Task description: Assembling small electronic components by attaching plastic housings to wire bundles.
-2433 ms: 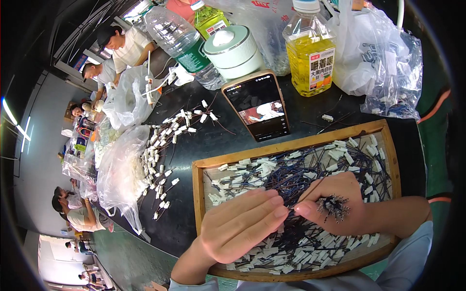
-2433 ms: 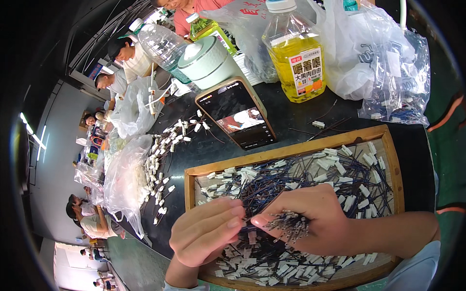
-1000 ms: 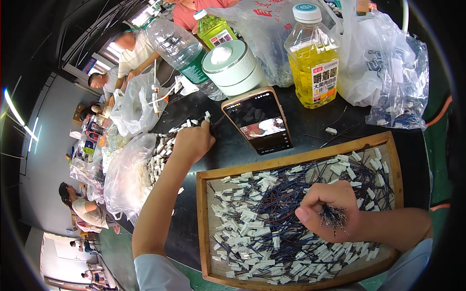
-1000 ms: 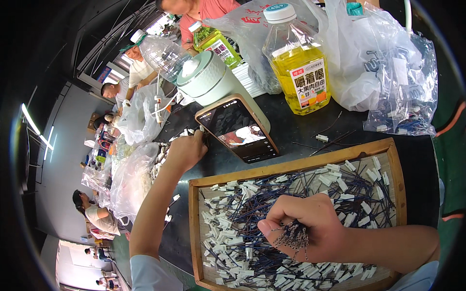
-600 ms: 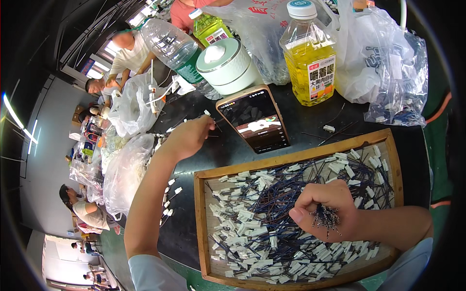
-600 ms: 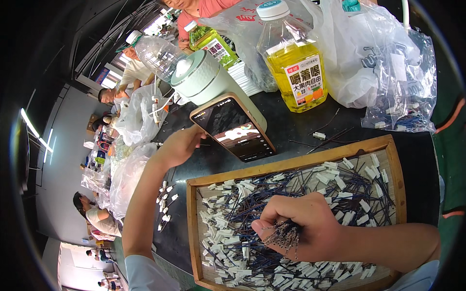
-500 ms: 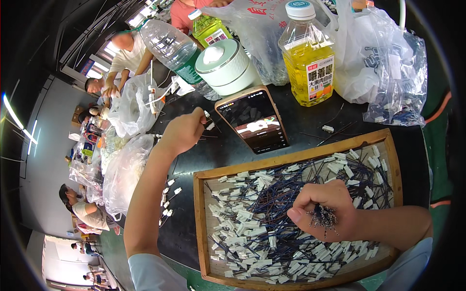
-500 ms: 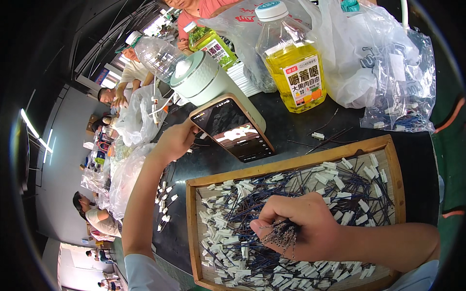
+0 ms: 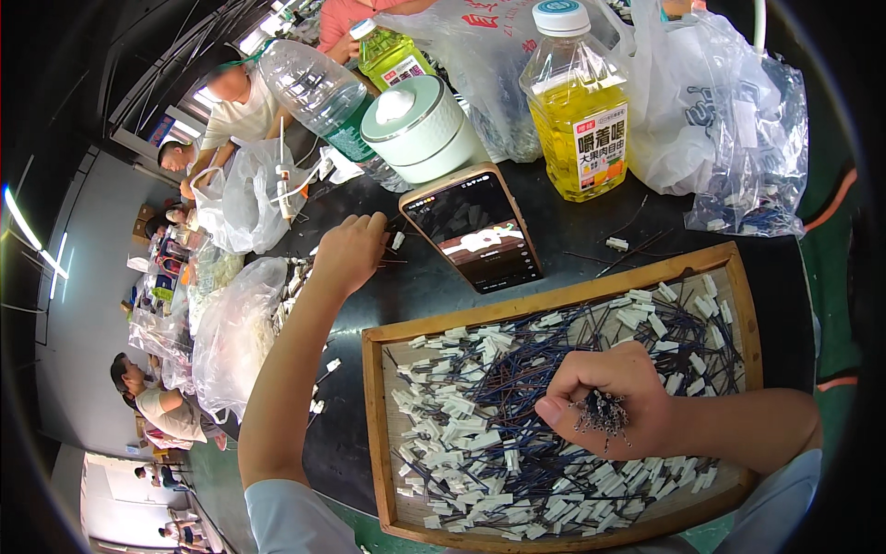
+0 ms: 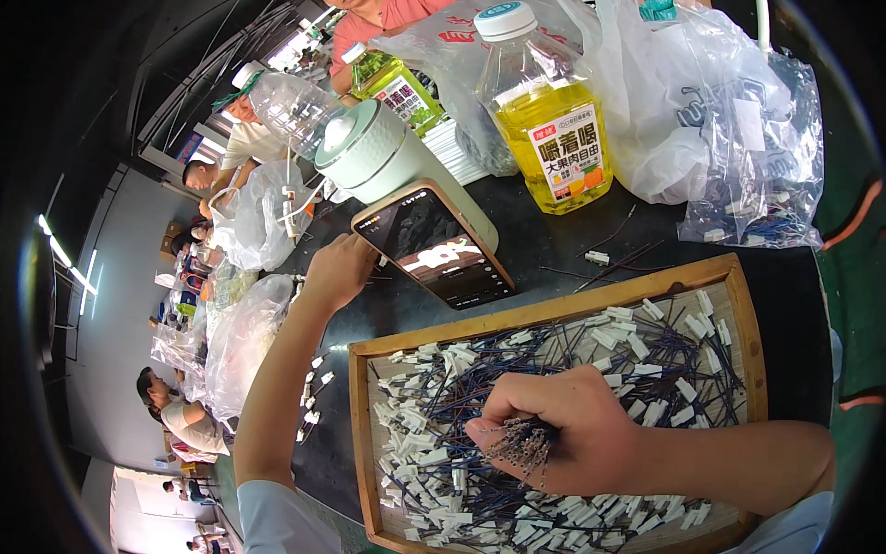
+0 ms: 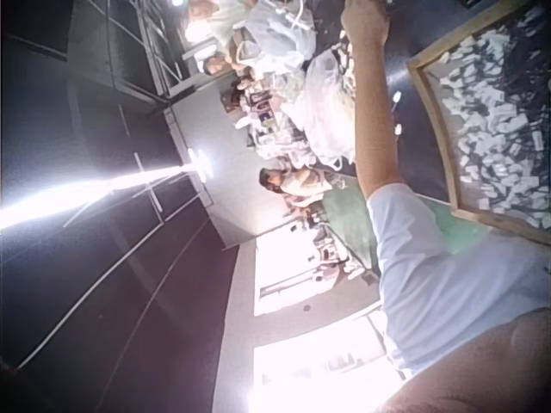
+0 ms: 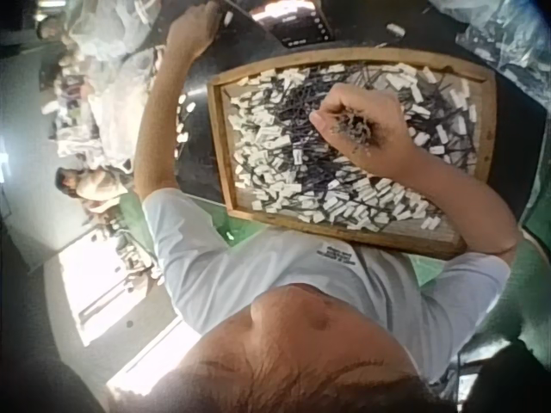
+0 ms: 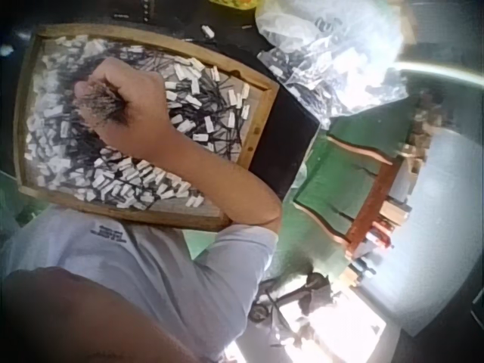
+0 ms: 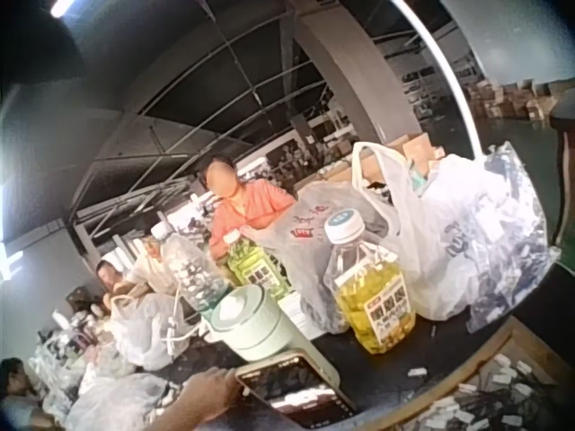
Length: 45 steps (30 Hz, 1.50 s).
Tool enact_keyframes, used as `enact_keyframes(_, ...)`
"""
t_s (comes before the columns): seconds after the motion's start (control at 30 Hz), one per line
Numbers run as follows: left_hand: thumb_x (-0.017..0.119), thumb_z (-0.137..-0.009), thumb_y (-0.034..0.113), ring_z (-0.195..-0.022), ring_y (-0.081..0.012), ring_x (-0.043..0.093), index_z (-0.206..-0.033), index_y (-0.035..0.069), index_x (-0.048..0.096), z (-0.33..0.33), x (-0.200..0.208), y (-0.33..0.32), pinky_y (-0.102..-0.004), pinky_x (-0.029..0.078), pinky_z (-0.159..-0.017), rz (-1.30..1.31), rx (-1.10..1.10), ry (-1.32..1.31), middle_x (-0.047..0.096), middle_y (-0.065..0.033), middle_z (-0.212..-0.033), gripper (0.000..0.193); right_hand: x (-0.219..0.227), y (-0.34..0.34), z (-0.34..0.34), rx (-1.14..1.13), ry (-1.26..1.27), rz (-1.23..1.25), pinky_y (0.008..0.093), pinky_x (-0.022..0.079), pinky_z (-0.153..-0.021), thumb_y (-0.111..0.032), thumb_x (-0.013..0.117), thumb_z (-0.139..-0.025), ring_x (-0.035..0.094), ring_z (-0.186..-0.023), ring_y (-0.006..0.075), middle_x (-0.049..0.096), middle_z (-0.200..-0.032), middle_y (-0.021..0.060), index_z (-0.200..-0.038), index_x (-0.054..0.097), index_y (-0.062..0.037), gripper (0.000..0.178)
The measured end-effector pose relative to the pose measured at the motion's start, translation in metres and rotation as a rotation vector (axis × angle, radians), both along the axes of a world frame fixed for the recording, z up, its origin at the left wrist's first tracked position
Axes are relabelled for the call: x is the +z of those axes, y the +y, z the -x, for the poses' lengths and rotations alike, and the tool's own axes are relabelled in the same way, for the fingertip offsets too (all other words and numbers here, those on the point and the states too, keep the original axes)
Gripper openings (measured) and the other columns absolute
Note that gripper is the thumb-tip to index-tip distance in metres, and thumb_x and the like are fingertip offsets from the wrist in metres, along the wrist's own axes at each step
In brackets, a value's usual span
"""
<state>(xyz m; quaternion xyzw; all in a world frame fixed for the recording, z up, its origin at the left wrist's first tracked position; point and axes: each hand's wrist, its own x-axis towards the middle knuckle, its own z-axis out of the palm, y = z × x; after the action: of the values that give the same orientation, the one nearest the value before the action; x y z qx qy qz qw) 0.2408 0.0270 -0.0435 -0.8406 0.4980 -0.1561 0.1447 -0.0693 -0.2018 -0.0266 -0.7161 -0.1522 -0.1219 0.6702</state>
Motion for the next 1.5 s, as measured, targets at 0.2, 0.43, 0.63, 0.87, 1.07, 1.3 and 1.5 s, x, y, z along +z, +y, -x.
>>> enact_keyframes(0.2, 0.054, -0.086, 0.018, -0.071, -0.0324, 0.060, -0.087, 0.005, 0.046, 0.002, 0.004, 0.001, -0.0419, 0.048, -0.060, 0.054, 0.033, 0.079, 0.058, -0.0113, -0.075, 0.015, 0.000, 0.000, 0.000, -0.004, 0.005, -0.003, 0.0247, 0.040, -0.046, -0.007, 0.068, -0.081, 0.051, -0.049, 0.0142, 0.056, -0.061, 0.0067, -0.074, 0.054, -0.0024, 0.016)
enact_keyframes(0.43, 0.051, -0.086, 0.017, -0.067, -0.0369, 0.061, -0.092, 0.003, 0.046, 0.012, 0.012, -0.006, -0.0463, 0.048, -0.059, 0.236, 0.118, 0.287, 0.064, -0.0160, -0.074, 0.016, -0.003, 0.001, 0.000, -0.004, -0.001, -0.003, 0.0249, 0.040, -0.046, -0.008, 0.068, -0.081, 0.052, -0.049, 0.0148, 0.056, -0.060, 0.0068, -0.074, 0.055, -0.0028, 0.016)
enact_keyframes(0.63, 0.052, -0.088, 0.021, -0.065, -0.0357, 0.062, -0.096, 0.005, 0.046, 0.025, 0.010, -0.018, -0.0446, 0.048, -0.056, 0.176, 0.125, 0.196, 0.063, -0.0172, -0.072, 0.019, -0.004, 0.002, -0.001, -0.003, 0.005, -0.004, 0.0252, 0.040, -0.046, -0.009, 0.069, -0.081, 0.052, -0.048, 0.0151, 0.056, -0.061, 0.0064, -0.074, 0.054, -0.0039, 0.017)
enact_keyframes(0.87, 0.055, -0.089, 0.032, -0.062, -0.0353, 0.063, -0.091, 0.005, 0.044, 0.026, -0.002, -0.019, -0.0449, 0.049, -0.052, 0.028, 0.169, 0.158, 0.063, -0.0159, -0.068, 0.029, -0.005, 0.003, 0.000, 0.003, 0.007, 0.010, 0.0255, 0.040, -0.045, -0.009, 0.069, -0.081, 0.053, -0.048, 0.0154, 0.057, -0.061, 0.0064, -0.073, 0.054, -0.0042, 0.017)
enact_keyframes(1.07, 0.056, -0.088, 0.034, -0.061, -0.0339, 0.063, -0.091, 0.005, 0.045, 0.033, 0.007, -0.026, -0.0431, 0.049, -0.051, 0.073, 0.188, 0.108, 0.063, -0.0159, -0.067, 0.032, -0.007, 0.003, -0.001, -0.006, 0.000, 0.002, 0.0260, 0.039, -0.044, -0.010, 0.068, -0.082, 0.053, -0.047, 0.0161, 0.056, -0.059, 0.0063, -0.074, 0.054, -0.0046, 0.017)
enact_keyframes(1.3, 0.054, -0.088, 0.037, -0.059, -0.0326, 0.064, -0.084, 0.004, 0.048, 0.031, 0.007, -0.025, -0.0420, 0.050, -0.052, -0.085, 0.278, 0.031, 0.063, -0.0143, -0.064, 0.034, -0.008, 0.004, -0.001, 0.001, -0.021, -0.001, 0.0259, 0.040, -0.044, -0.010, 0.068, -0.082, 0.053, -0.047, 0.0159, 0.057, -0.060, 0.0057, -0.075, 0.055, -0.0053, 0.015)
enact_keyframes(1.5, 0.052, -0.090, 0.031, -0.058, -0.0317, 0.064, -0.084, 0.003, 0.047, 0.023, -0.010, -0.017, -0.0409, 0.050, -0.051, -0.124, 0.253, -0.008, 0.062, -0.0133, -0.062, 0.029, -0.005, 0.000, 0.000, 0.042, 0.017, 0.032, 0.0221, 0.043, -0.048, -0.001, 0.067, -0.078, 0.057, -0.053, 0.0115, 0.060, -0.064, 0.0057, -0.073, 0.058, -0.0017, 0.010)
